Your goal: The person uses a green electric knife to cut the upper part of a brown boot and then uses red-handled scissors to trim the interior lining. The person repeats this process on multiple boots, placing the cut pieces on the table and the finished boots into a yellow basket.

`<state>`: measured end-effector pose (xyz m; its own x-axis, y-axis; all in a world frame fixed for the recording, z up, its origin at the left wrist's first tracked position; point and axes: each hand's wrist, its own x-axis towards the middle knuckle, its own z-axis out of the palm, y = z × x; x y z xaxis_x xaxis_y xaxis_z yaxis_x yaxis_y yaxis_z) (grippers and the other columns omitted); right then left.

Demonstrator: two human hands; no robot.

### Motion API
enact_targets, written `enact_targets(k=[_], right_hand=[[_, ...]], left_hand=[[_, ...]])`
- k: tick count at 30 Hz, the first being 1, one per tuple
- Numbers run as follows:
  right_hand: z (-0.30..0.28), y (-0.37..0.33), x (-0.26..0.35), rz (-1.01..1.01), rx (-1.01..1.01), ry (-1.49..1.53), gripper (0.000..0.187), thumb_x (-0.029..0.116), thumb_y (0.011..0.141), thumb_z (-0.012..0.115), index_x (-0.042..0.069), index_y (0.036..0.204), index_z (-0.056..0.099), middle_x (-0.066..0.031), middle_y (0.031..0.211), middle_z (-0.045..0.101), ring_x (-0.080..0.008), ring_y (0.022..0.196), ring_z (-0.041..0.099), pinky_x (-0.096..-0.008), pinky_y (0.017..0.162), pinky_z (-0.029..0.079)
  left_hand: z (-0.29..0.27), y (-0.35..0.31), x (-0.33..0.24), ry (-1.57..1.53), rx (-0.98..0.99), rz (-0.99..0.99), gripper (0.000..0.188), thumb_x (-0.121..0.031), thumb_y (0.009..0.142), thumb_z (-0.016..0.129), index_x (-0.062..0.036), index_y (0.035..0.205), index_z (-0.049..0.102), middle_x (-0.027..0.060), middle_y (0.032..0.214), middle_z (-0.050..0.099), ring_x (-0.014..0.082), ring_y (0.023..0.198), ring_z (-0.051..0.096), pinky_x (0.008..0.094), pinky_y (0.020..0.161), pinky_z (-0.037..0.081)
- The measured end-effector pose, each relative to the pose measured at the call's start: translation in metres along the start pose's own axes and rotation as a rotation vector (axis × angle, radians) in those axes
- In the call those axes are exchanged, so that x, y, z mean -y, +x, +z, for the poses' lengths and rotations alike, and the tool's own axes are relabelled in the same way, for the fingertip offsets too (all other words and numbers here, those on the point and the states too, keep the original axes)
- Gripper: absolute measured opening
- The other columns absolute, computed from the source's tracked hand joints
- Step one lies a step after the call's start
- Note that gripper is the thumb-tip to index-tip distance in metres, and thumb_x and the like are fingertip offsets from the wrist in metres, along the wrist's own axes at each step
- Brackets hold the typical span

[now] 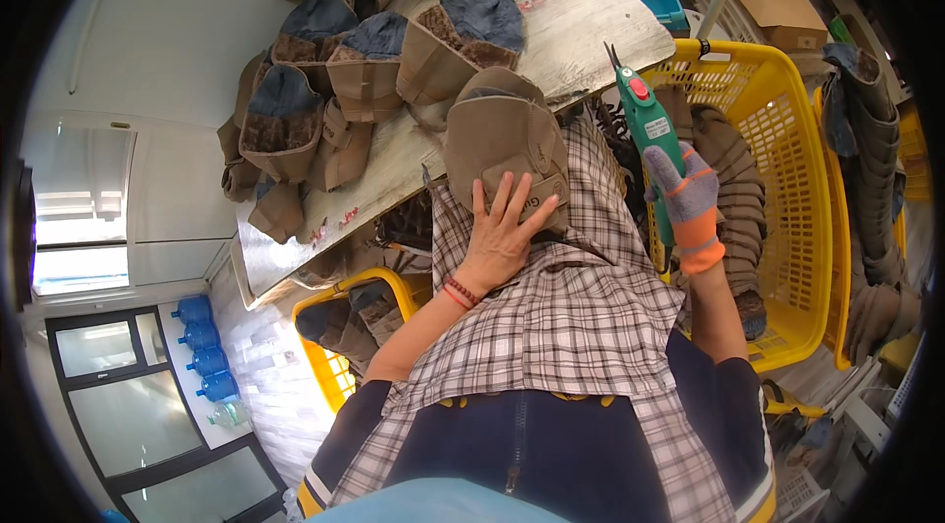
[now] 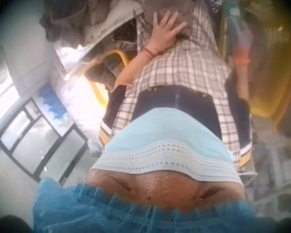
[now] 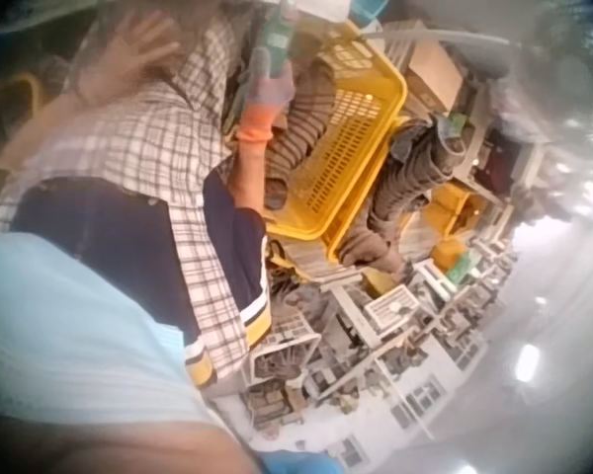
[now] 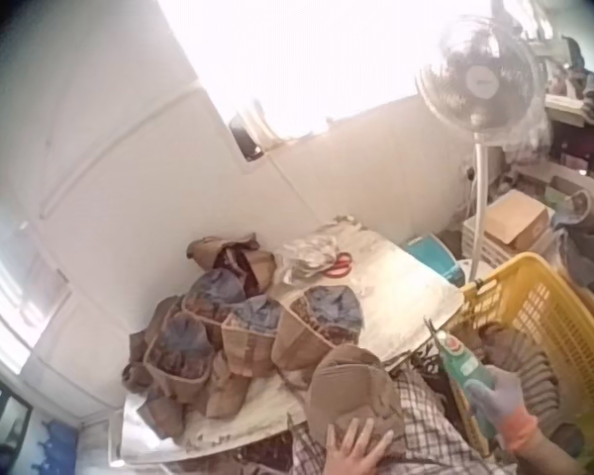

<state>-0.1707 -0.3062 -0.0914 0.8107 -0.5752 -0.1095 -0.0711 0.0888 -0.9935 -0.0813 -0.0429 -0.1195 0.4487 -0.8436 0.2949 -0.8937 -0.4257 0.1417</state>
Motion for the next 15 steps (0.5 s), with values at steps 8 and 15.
enact_targets(k=[8, 15], right_hand=[[-0.002, -0.008, 0.001, -0.033, 0.02, -0.032, 0.034, 0.034, 0.087, 0.067, 0.001, 0.093, 0.059, -0.0027, 0.069, 0.056, -0.0111, 0.054, 0.053, -0.0264, 0.05, 0.043], [0.004, -0.007, -0.003, -0.062, 0.029, -0.119, 0.031, 0.03, 0.085, 0.069, 0.001, 0.094, 0.061, -0.0018, 0.07, 0.058, -0.0095, 0.054, 0.053, -0.0256, 0.049, 0.043]], left_hand=[[-0.056, -0.004, 0.047, -0.242, -0.386, -0.277, 0.039, 0.015, 0.074, 0.05, -0.0009, 0.106, 0.064, 0.0189, 0.112, 0.062, 0.0337, 0.106, 0.06, 0.0379, 0.092, 0.048], [-0.109, -0.041, 0.089, -1.509, -0.412, -0.745, 0.023, -0.001, 0.091, 0.049, 0.0012, 0.111, 0.06, 0.0116, 0.103, 0.067, 0.0177, 0.095, 0.064, 0.0294, 0.084, 0.052]])
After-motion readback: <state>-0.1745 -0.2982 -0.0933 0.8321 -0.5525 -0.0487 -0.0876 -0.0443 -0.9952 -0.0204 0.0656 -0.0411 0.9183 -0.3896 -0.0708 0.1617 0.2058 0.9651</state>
